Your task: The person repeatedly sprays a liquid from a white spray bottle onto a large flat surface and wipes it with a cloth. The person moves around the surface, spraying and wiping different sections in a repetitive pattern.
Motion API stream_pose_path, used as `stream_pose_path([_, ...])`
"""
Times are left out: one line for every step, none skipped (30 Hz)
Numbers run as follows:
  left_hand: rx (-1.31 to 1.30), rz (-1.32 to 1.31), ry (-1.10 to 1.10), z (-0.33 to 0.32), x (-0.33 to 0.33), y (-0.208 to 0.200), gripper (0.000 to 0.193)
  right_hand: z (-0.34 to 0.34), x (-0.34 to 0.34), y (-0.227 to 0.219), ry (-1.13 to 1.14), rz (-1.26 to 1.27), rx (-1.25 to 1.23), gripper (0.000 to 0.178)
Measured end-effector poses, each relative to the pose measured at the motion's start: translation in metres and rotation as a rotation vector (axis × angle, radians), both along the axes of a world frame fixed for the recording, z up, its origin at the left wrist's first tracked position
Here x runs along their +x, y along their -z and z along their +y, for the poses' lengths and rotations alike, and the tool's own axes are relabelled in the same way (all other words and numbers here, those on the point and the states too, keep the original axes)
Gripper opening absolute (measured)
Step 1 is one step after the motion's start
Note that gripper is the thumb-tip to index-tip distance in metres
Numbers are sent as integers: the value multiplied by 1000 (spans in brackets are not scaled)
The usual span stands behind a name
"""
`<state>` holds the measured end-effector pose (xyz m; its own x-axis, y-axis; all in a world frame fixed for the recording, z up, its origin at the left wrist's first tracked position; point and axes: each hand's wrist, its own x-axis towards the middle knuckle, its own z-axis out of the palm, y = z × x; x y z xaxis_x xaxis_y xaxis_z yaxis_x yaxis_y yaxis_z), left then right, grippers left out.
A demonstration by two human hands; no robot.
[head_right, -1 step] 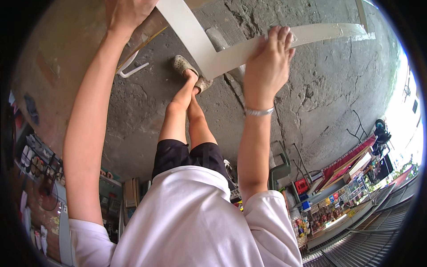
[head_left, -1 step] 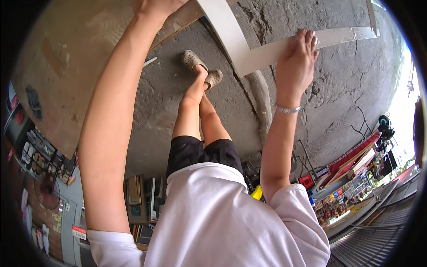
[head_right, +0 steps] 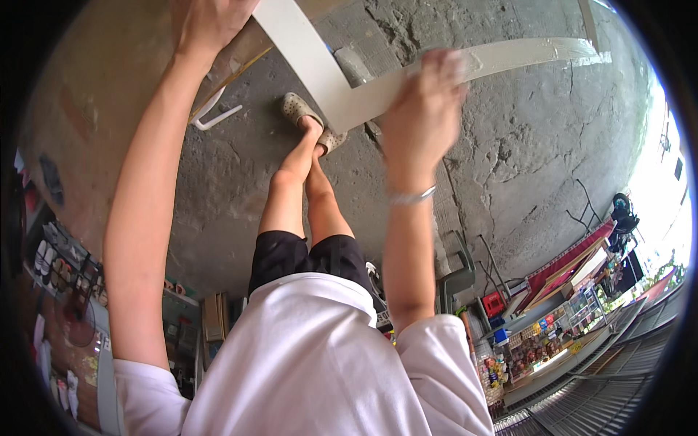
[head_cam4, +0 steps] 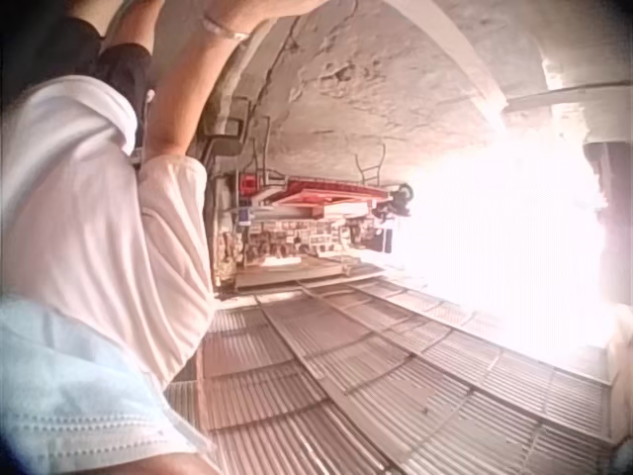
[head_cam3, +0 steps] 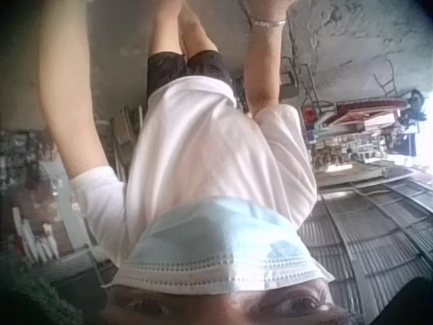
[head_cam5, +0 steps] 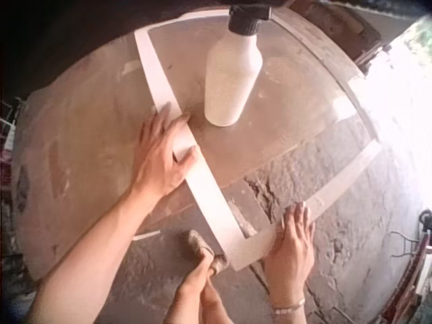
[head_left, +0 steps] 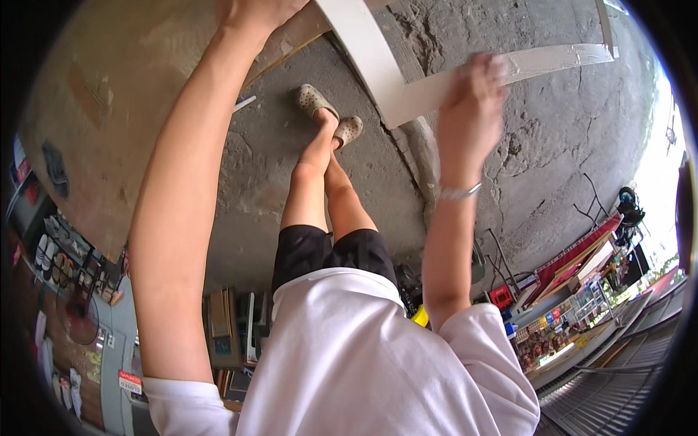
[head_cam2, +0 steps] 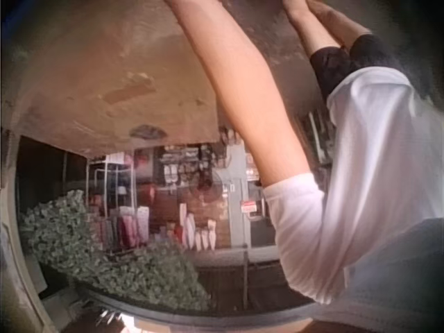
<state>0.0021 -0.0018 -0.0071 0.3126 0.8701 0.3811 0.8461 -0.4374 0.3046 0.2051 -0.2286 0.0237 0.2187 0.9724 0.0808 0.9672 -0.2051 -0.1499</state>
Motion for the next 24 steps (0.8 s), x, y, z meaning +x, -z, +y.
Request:
stream_pose_path([-4,-6,4,1,1,0,69,-2,-6,0,-18,-8,-3,42])
stream_pose_path([-15,-9,5,0,0,-1,69,-3,-8,0,-77,-48,-14,40])
stream_pose_path([-8,-6,2,2,-1,-3,69,1,-3,1,-35,-33,15,41])
stream_pose_path([-6,-10,-6,3,0,-4,69,7,7,1,-25,-53,32,41])
stream_pose_path([-9,-9,-13,3,0,-5,69,13,15,2,-16,-68,44,42])
stream_pose_path([-15,-11,-20,2,0,-5,69,15,20,2,39,-71,64,42])
stream_pose_path([-13,-14,-8,1,-1,-6,69,14,19,2,-3,-85,22,43])
stream_pose_path([-2,-21,5,1,-3,-6,68,12,17,2,-1,-88,1,43])
stream_pose_path([19,-33,20,4,-2,-6,68,12,13,3,0,-101,-12,43])
stream_pose_path([21,-31,20,5,-1,-5,68,9,6,2,-26,-134,-39,44])
stream_pose_path([14,-26,17,4,-1,-4,68,-3,-9,-3,-106,-77,-70,48])
stream_pose_path([14,-18,15,4,-1,-4,68,-1,-6,-2,-99,-76,-17,47])
stream_pose_path([32,-16,10,5,-1,-4,68,3,2,-1,-102,-77,14,46])
stream_pose_path([45,-11,7,5,-1,-5,68,7,10,1,-117,-85,30,45])
stream_pose_path([55,-8,7,4,-1,-5,68,19,22,0,-23,-69,114,43])
stream_pose_path([43,-6,14,2,-2,-5,68,19,22,-3,31,8,49,42])
stream_pose_path([40,-9,19,2,-2,-5,68,20,22,-5,110,90,-13,42])
stream_pose_path([42,-15,24,4,-2,-5,68,22,21,-8,181,167,-48,41])
stream_pose_path([39,-19,23,4,-2,-5,68,7,8,2,-5,-11,55,43])
stream_pose_path([28,-19,21,3,-2,-5,68,-3,-13,-8,-58,7,6,50])
stream_pose_path([24,-17,22,3,-2,-5,68,-7,-14,-14,-67,30,-17,47])
stream_pose_path([32,2,3,5,-1,-5,68,-8,-13,-16,-98,44,-95,45])
stream_pose_path([34,25,-16,4,-1,-5,68,1,0,-10,-29,6,-28,43])
stream_pose_path([30,47,-32,3,0,-4,69,13,22,0,55,-14,17,41])
